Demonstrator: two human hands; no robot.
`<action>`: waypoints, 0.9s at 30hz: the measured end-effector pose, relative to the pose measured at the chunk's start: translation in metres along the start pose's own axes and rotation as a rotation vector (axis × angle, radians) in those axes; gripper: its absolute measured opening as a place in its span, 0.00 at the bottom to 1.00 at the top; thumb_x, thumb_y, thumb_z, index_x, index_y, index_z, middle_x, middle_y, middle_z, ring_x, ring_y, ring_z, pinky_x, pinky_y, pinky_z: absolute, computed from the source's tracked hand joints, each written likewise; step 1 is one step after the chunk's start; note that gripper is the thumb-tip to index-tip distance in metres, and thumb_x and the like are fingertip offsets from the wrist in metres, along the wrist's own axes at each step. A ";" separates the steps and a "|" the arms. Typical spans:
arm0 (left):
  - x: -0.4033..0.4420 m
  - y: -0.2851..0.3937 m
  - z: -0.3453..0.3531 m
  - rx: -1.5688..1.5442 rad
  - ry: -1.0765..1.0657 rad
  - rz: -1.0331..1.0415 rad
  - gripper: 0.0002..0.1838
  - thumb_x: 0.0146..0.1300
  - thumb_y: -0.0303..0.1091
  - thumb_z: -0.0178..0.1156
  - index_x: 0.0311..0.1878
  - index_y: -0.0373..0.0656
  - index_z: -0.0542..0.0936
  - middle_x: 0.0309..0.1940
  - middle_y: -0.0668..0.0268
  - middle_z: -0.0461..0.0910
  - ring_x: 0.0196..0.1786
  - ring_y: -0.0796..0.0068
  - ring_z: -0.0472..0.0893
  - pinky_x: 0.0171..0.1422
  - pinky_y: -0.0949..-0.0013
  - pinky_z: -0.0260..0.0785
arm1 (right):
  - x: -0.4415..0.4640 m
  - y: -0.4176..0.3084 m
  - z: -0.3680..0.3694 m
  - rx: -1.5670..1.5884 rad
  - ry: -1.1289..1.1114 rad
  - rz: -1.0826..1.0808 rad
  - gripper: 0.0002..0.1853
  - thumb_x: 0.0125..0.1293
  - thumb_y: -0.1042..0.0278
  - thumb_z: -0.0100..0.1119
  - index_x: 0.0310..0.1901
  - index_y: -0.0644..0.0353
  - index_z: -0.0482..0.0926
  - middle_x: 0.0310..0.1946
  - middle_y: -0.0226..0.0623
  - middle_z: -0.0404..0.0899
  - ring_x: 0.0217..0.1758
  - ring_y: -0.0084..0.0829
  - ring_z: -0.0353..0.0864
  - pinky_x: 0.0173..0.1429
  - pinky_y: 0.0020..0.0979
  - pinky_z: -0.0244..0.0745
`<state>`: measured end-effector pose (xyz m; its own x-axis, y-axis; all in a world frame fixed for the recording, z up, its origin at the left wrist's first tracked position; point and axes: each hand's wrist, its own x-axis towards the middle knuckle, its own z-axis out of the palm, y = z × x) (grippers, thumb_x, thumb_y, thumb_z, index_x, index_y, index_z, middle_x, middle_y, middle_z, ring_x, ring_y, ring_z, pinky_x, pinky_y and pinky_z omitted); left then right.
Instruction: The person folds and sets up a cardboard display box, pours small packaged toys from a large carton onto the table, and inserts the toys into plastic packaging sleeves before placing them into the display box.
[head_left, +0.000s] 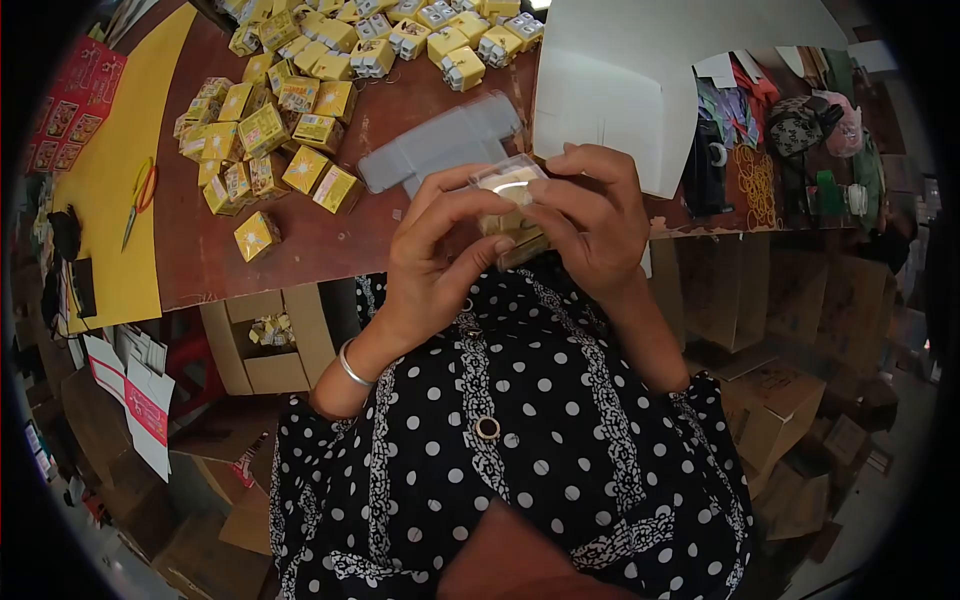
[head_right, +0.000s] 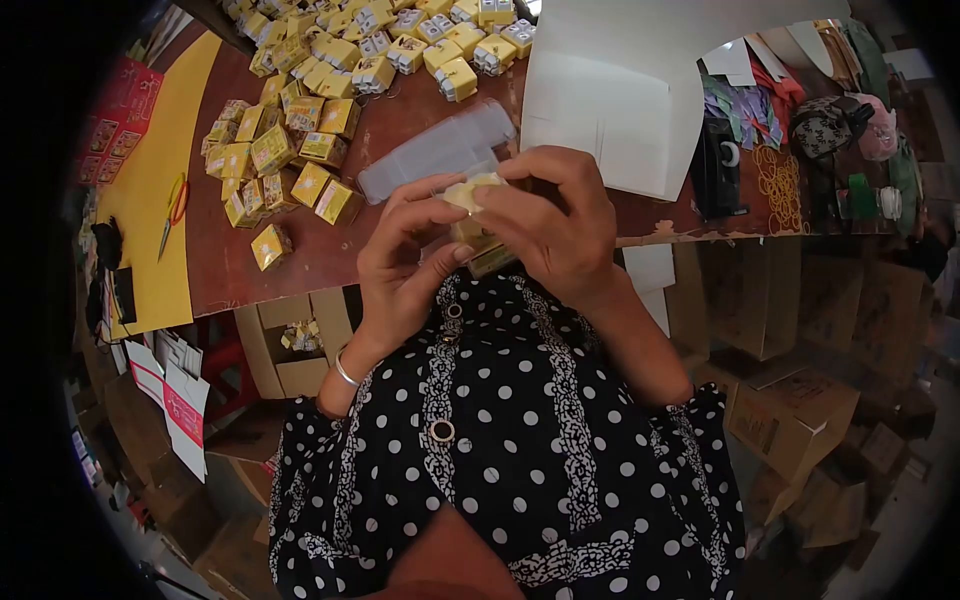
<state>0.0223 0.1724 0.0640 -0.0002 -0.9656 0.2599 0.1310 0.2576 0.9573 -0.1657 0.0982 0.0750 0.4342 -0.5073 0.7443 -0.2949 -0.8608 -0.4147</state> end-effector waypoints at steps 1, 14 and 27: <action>0.000 -0.001 0.001 0.001 0.002 0.003 0.16 0.63 0.16 0.65 0.54 0.38 0.81 0.65 0.57 0.68 0.60 0.68 0.79 0.61 0.68 0.78 | 0.003 0.003 -0.003 0.001 0.000 -0.003 0.20 0.59 0.76 0.73 0.53 0.58 0.82 0.53 0.41 0.77 0.51 0.34 0.81 0.54 0.33 0.82; 0.007 0.002 0.003 0.425 0.013 0.339 0.17 0.53 0.14 0.68 0.45 0.44 0.85 0.62 0.55 0.69 0.63 0.53 0.77 0.65 0.59 0.75 | 0.013 0.016 -0.014 0.554 -0.164 0.567 0.22 0.78 0.52 0.50 0.61 0.63 0.73 0.53 0.37 0.78 0.55 0.30 0.78 0.52 0.30 0.77; 0.027 -0.009 0.005 -0.362 0.091 0.043 0.20 0.63 0.18 0.66 0.58 0.37 0.74 0.66 0.55 0.67 0.71 0.60 0.71 0.71 0.58 0.73 | -0.002 0.031 -0.048 0.641 -0.066 1.007 0.19 0.81 0.54 0.47 0.51 0.63 0.79 0.35 0.30 0.79 0.33 0.17 0.76 0.32 0.19 0.70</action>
<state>0.0160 0.1445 0.0632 0.0993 -0.9574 0.2713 0.4707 0.2854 0.8349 -0.2166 0.0740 0.0859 0.3003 -0.9500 -0.0859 -0.0575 0.0719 -0.9958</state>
